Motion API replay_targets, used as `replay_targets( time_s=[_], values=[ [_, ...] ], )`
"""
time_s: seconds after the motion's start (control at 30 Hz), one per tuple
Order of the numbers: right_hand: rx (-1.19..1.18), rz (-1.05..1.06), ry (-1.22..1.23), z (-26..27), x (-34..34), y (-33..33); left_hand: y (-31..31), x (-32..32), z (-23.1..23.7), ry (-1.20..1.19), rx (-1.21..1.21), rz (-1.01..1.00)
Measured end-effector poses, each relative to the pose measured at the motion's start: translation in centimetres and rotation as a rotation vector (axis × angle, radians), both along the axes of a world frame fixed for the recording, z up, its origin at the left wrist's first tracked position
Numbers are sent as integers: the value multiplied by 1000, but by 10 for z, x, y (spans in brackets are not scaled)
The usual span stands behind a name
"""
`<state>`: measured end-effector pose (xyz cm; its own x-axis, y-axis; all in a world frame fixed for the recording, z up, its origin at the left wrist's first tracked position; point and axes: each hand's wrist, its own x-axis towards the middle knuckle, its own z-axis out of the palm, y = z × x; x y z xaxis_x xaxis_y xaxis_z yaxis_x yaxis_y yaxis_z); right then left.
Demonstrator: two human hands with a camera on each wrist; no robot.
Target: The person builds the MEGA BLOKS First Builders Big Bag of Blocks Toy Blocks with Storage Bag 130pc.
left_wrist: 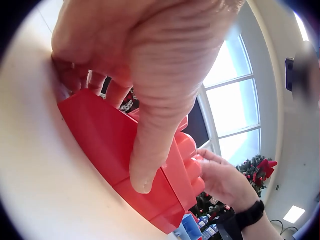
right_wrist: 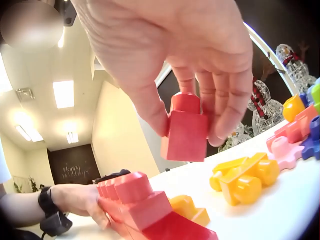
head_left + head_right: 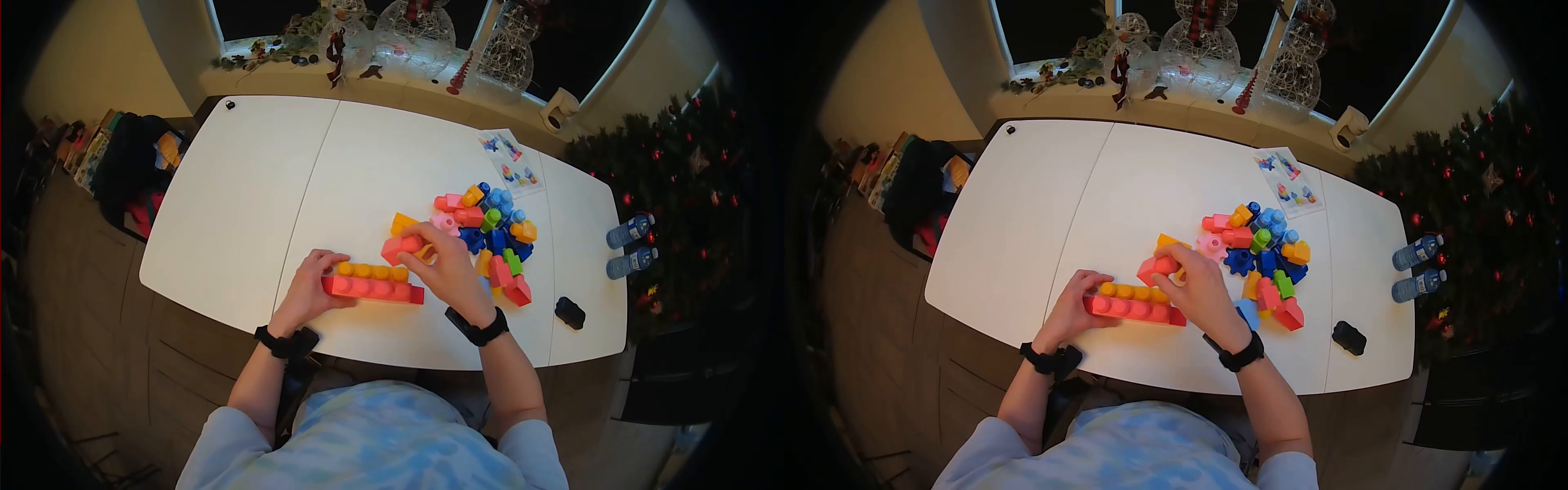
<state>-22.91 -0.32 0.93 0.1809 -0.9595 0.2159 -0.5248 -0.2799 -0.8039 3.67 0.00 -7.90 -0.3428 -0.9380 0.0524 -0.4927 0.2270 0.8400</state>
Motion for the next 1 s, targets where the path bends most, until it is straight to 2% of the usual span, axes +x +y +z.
replay_targets(
  time_s=[0.1, 0.2, 0.3, 0.43, 0.5, 0.63, 0.8, 1.0],
  values=[
    [32, 144, -73, 2, 35, -15, 1, 1, -1, 25, 23, 17],
    [-22, 346, 184, -9, 50, -30, -1, 2, -8, 52, 65, 26],
    [27, 401, 263, -4, 59, -33, -2, 3, -11, 50, 41, 9],
    [79, 387, 191, -3, 65, -31, -1, 2, -11, 76, 12, 14],
    [121, 431, 204, -1, 64, -33, 0, 1, -4, 83, 33, 59],
    [65, 434, 243, -3, 69, -34, 0, 0, -3, 60, 44, 57],
    [123, 423, 318, 1, 76, -36, -1, 2, -9, 32, -45, 18],
    [168, 435, 305, -2, 64, -40, -3, 0, -14, 69, -32, 29]
  ],
)
